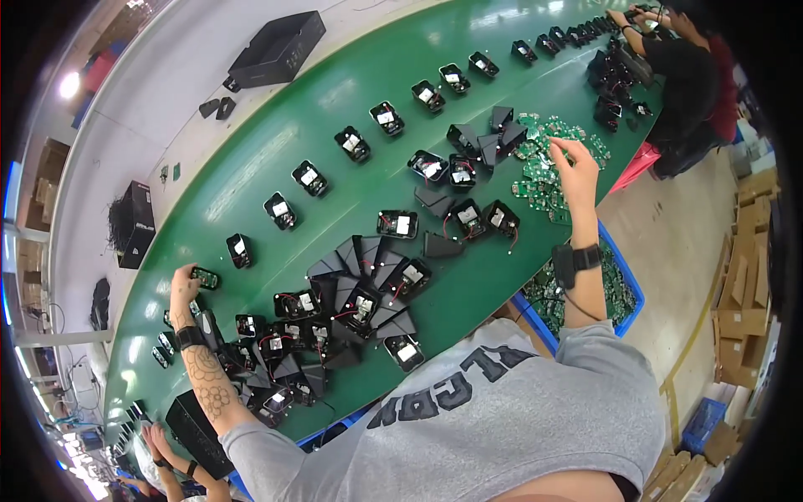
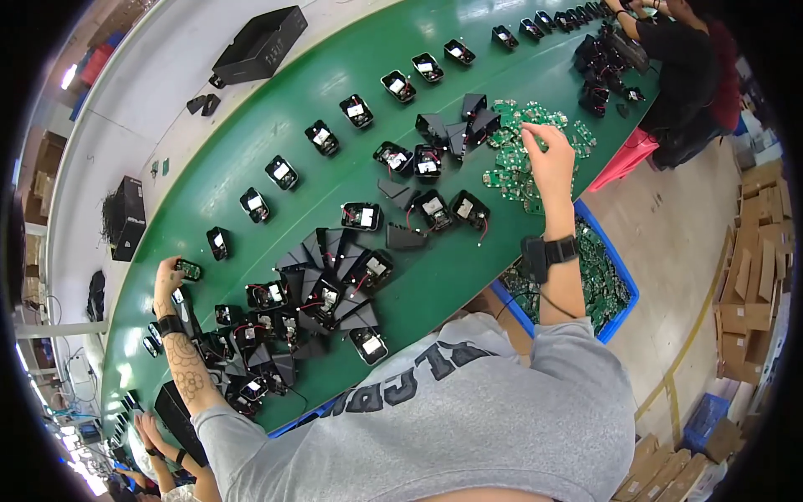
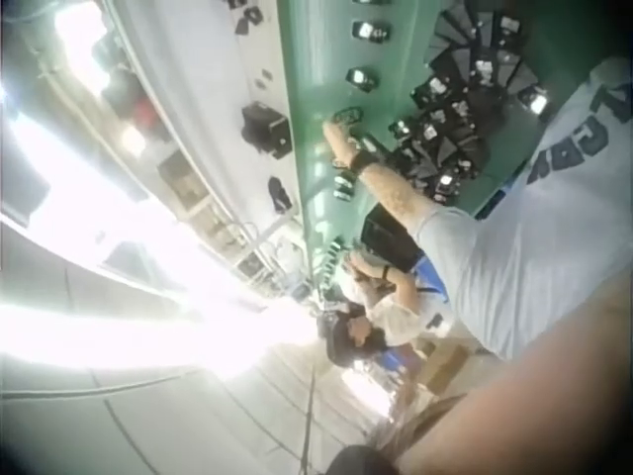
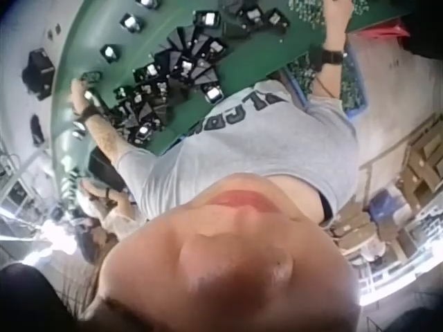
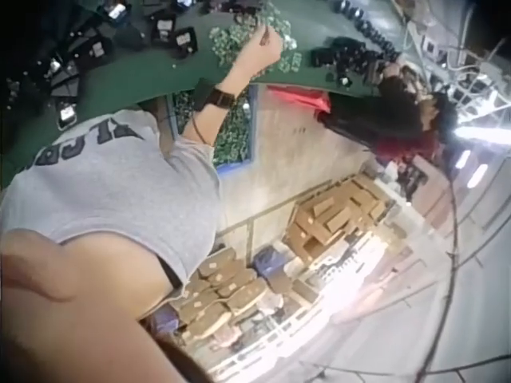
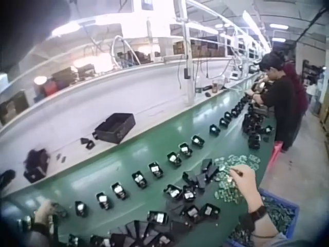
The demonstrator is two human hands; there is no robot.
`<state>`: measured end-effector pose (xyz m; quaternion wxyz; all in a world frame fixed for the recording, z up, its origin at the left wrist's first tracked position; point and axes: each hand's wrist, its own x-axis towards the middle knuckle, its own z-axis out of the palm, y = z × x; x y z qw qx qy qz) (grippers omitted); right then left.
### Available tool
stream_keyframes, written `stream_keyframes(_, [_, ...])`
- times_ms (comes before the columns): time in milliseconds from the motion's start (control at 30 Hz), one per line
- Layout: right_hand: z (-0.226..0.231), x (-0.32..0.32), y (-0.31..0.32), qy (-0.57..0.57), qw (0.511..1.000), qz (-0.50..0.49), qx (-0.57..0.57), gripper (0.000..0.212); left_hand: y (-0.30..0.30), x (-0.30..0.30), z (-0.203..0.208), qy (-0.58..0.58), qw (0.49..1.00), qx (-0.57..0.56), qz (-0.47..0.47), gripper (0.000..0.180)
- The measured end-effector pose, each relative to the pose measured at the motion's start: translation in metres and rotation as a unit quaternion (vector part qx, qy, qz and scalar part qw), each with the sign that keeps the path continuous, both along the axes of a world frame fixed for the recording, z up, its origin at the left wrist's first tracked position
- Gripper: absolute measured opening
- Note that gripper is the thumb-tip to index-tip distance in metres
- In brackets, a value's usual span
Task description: Assembling small electronic circuit boards into plastic housings on a factory production line.
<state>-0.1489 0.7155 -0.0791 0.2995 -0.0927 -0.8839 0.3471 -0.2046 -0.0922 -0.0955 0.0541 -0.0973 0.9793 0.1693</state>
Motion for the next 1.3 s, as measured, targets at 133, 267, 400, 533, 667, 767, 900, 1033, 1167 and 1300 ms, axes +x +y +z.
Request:
stream_keyframes(133, [-0.032, -0.027, 0.039, -0.009, 0.990, -0.059, 0.131, 0.045, 0.043, -0.015, -0.021, 0.294, 0.921, -0.203, -0.154, 0.036])
stream_keyframes(267, [-0.032, -0.042, 0.032, -0.094, 0.982, -0.084, 0.141, 0.050, 0.122, -0.024, 0.009, 0.124, 0.989, 0.051, -0.059, 0.029])
stream_keyframes(400, [-0.050, -0.048, 0.048, -0.020, 0.996, -0.008, 0.085, 0.054, 0.128, -0.027, 0.000, 0.073, 0.990, 0.088, -0.083, 0.026])
stream_keyframes(533, [-0.046, -0.044, 0.041, 0.044, 0.998, -0.044, -0.021, 0.055, 0.127, -0.021, 0.000, 0.043, 0.986, 0.142, -0.072, 0.031])
stream_keyframes(667, [-0.054, -0.051, 0.066, 0.022, 0.998, -0.028, -0.061, 0.041, 0.163, -0.011, 0.030, -0.086, 0.969, 0.230, -0.020, 0.043])
stream_keyframes(767, [-0.044, -0.051, 0.067, 0.033, 0.994, 0.011, -0.102, 0.039, 0.170, -0.009, 0.032, -0.058, 0.970, 0.212, -0.107, 0.046])
stream_keyframes(900, [-0.018, -0.033, 0.036, 0.089, 0.975, 0.064, -0.194, 0.039, 0.182, -0.004, 0.044, -0.053, 0.975, 0.196, -0.092, 0.053])
stream_keyframes(1033, [0.002, -0.019, 0.006, 0.080, 0.976, 0.094, -0.182, 0.027, 0.188, -0.004, 0.049, -0.077, 0.978, 0.162, -0.105, 0.051])
stream_keyframes(1167, [0.016, -0.006, -0.032, 0.053, 0.979, 0.081, -0.180, 0.021, 0.178, -0.001, 0.028, -0.051, 0.976, 0.191, -0.092, 0.044])
stream_keyframes(1300, [0.034, 0.027, -0.106, -0.099, 0.926, 0.210, -0.298, 0.015, 0.178, 0.021, 0.030, -0.055, 0.909, 0.413, 0.018, 0.043])
